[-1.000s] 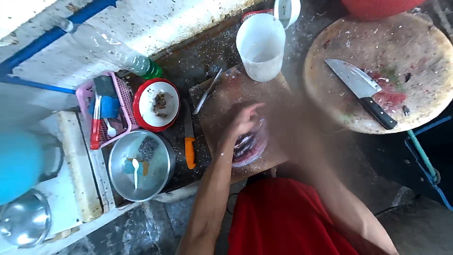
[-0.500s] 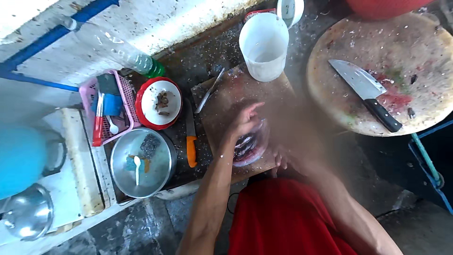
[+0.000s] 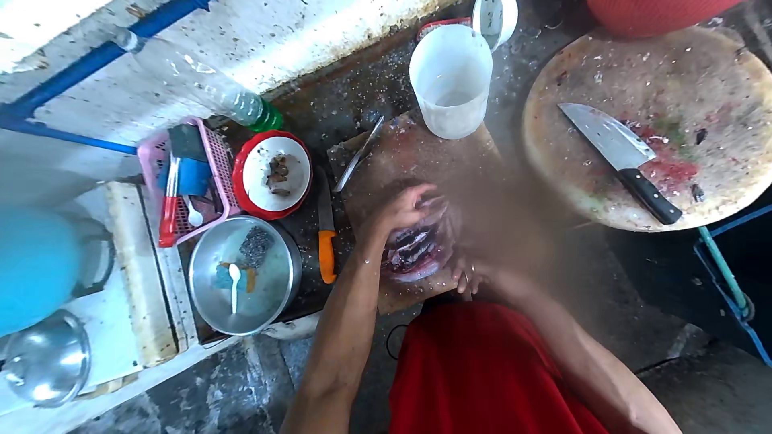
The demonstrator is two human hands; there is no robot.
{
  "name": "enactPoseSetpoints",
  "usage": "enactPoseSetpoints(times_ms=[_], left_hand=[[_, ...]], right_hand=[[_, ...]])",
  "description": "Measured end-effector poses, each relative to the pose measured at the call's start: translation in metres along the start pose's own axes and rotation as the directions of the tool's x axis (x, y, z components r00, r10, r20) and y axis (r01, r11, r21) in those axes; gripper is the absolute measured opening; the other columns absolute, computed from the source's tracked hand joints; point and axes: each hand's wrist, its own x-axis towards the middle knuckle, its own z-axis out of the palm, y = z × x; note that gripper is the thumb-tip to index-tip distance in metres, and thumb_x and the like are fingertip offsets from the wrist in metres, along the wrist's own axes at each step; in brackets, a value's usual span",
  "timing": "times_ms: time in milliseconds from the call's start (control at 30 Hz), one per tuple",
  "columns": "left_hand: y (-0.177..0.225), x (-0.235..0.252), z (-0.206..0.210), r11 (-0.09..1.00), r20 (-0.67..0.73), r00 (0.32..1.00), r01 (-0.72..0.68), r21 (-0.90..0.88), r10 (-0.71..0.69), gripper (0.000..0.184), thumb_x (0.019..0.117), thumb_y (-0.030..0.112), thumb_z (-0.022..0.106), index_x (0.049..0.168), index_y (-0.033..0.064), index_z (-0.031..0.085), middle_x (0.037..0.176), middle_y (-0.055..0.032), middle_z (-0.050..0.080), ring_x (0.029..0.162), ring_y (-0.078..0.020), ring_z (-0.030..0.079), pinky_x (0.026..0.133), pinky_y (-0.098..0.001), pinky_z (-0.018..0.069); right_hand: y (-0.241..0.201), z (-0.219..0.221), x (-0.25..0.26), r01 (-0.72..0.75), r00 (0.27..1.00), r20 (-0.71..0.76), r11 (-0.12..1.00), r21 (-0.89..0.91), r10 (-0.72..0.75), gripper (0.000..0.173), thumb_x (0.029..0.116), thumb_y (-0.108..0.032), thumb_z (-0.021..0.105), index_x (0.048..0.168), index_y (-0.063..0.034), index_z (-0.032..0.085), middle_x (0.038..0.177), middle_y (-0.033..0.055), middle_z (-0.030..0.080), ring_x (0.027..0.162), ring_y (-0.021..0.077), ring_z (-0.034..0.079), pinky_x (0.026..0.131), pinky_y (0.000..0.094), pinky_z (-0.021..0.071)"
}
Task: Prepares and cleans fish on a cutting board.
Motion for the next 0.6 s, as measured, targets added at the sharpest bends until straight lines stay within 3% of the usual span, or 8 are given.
enactPoseSetpoints(times_ms=[67, 133, 200, 267, 433, 600], left_hand=[[0.000, -0.001, -0.004, 1.000, 0.040, 0.999, 0.016, 0.009, -0.017, 0.064, 0.0921, 0.005, 0.070, 0.151, 0.0109, 0.048, 0.097, -0.0208, 0.069, 0.081, -0.0279, 0.065, 0.081, -0.0487, 0.0542], [-0.006, -0.002, -0.004, 0.995, 0.019, 0.999, -0.030, -0.090, 0.032, 0.066, 0.0891, -0.001, 0.067, 0.152, 0.0105, 0.047, 0.086, -0.0142, 0.065, 0.069, -0.0190, 0.057, 0.070, -0.0397, 0.0515], [-0.008, -0.004, -0.004, 0.978, -0.022, 0.997, -0.080, -0.192, 0.077, 0.065, 0.0895, -0.003, 0.062, 0.152, 0.0090, 0.046, 0.094, -0.0146, 0.070, 0.075, -0.0162, 0.062, 0.075, -0.0375, 0.0542], [-0.007, -0.008, 0.000, 0.968, -0.049, 0.995, -0.092, -0.235, 0.083, 0.063, 0.0908, -0.003, 0.061, 0.151, 0.0093, 0.047, 0.103, -0.0164, 0.071, 0.083, -0.0179, 0.066, 0.081, -0.0389, 0.0555], [-0.007, -0.012, 0.003, 0.962, -0.093, 0.992, -0.107, -0.252, 0.086, 0.061, 0.0917, -0.004, 0.059, 0.150, 0.0085, 0.048, 0.101, -0.0156, 0.072, 0.082, -0.0176, 0.066, 0.079, -0.0378, 0.0559], [-0.012, -0.013, 0.008, 0.924, -0.107, 0.982, -0.183, -0.335, 0.156, 0.061, 0.0893, -0.003, 0.060, 0.149, 0.0050, 0.048, 0.099, -0.0126, 0.072, 0.078, -0.0114, 0.064, 0.074, -0.0315, 0.0554]], right_hand=[[0.000, 0.006, 0.006, -0.048, 0.998, 0.034, 0.999, -0.025, 0.049, 0.044, 0.1003, -0.022, 0.062, 0.134, 0.0005, 0.048, 0.093, 0.0117, 0.074, 0.069, 0.0199, 0.072, 0.055, 0.0305, 0.0595], [0.000, 0.010, 0.015, -0.089, 0.995, 0.050, 0.996, -0.013, 0.090, 0.041, 0.1022, -0.024, 0.060, 0.133, -0.0010, 0.048, 0.092, 0.0122, 0.074, 0.069, 0.0198, 0.073, 0.055, 0.0300, 0.0591], [0.001, 0.012, 0.024, -0.088, 0.995, 0.038, 0.996, 0.013, 0.088, 0.037, 0.1032, -0.024, 0.059, 0.131, -0.0007, 0.049, 0.093, 0.0127, 0.074, 0.070, 0.0196, 0.072, 0.057, 0.0295, 0.0591], [0.005, 0.012, 0.026, -0.018, 1.000, 0.019, 1.000, 0.001, 0.018, 0.035, 0.1018, -0.018, 0.061, 0.129, 0.0020, 0.050, 0.093, 0.0129, 0.074, 0.070, 0.0193, 0.072, 0.057, 0.0297, 0.0593], [0.000, 0.019, -0.002, 0.169, 0.984, 0.055, 0.984, -0.052, -0.166, 0.035, 0.1001, -0.013, 0.063, 0.128, 0.0055, 0.053, 0.093, 0.0121, 0.073, 0.069, 0.0182, 0.071, 0.057, 0.0308, 0.0602], [0.005, 0.007, 0.016, -0.031, 0.996, 0.086, 0.996, 0.085, 0.024, 0.038, 0.1044, -0.028, 0.053, 0.130, -0.0006, 0.049, 0.096, 0.0143, 0.074, 0.070, 0.0199, 0.073, 0.055, 0.0284, 0.0584]])
